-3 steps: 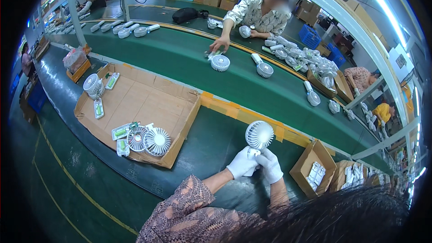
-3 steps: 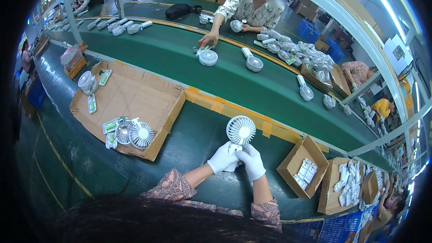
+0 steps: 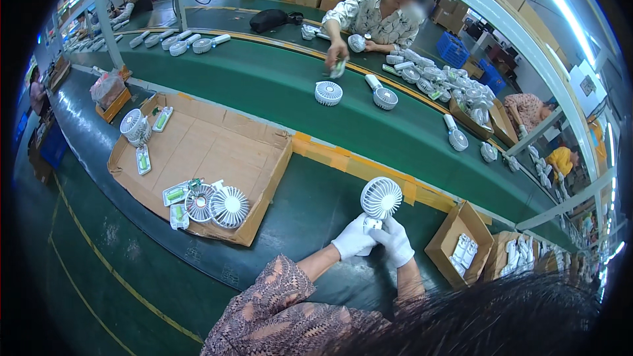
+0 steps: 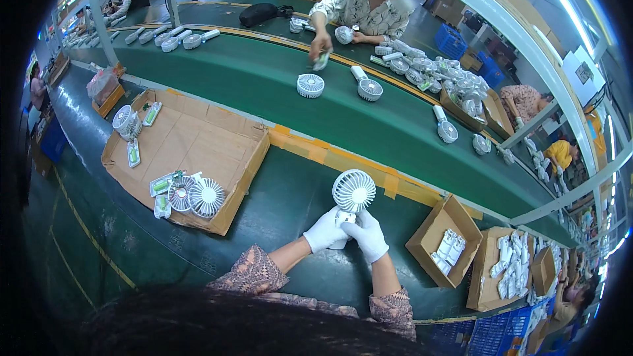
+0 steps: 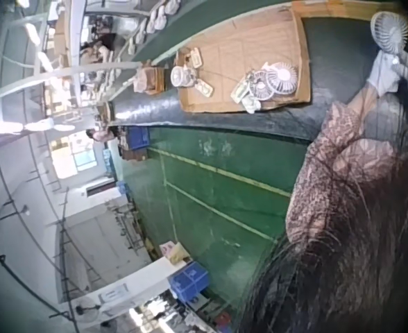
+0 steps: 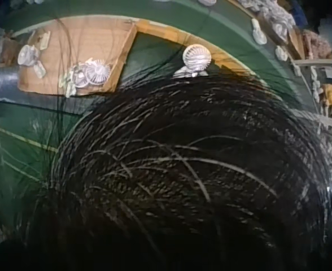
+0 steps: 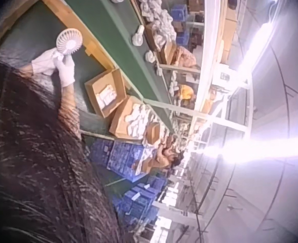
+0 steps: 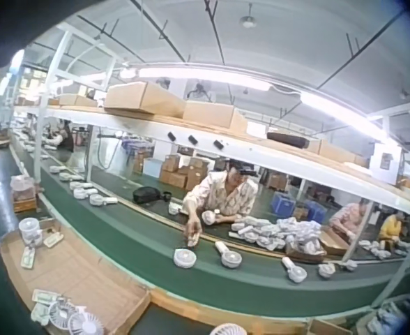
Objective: The person assembles portable fans by picking up fan components from a cardboard box and fitting them together by hand.
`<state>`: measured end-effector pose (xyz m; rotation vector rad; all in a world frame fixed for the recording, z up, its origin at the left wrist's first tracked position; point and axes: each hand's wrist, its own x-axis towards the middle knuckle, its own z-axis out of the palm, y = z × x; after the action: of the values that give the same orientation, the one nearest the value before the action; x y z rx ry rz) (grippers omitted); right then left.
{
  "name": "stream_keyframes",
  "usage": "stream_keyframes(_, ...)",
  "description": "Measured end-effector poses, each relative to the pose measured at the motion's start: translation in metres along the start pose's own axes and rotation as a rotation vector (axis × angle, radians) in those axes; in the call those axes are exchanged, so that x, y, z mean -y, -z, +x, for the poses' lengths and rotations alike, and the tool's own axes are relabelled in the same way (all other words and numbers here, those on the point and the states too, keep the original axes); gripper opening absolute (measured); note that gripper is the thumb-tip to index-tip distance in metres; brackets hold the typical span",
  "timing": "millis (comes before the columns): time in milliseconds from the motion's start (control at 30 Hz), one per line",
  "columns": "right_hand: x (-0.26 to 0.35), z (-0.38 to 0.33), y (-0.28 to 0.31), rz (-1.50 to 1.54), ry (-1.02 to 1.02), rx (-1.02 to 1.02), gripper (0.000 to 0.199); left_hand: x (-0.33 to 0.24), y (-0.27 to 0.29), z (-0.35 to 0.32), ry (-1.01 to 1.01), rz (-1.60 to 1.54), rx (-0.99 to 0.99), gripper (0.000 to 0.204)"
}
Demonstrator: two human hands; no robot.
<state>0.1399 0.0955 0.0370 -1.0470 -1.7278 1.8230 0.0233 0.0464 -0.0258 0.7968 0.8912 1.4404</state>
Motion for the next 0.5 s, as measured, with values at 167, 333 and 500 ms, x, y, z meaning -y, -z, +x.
stream_keyframes(167,-0.014,0.002,0.004,-0.113,0.038,-0.061,0.046,0.002,-0.001,0.0,-0.008,0.1,0.029,0.051)
stream_keyframes(333,-0.037,0.012,0.008,-0.119,0.048,-0.11,0.044,0.008,0.001,0.004,0.023,0.09,-0.01,0.051)
stream_keyframes(500,-0.031,0.011,0.009,-0.005,0.003,-0.085,0.046,0.006,0.001,0.003,0.032,0.083,-0.013,0.05)
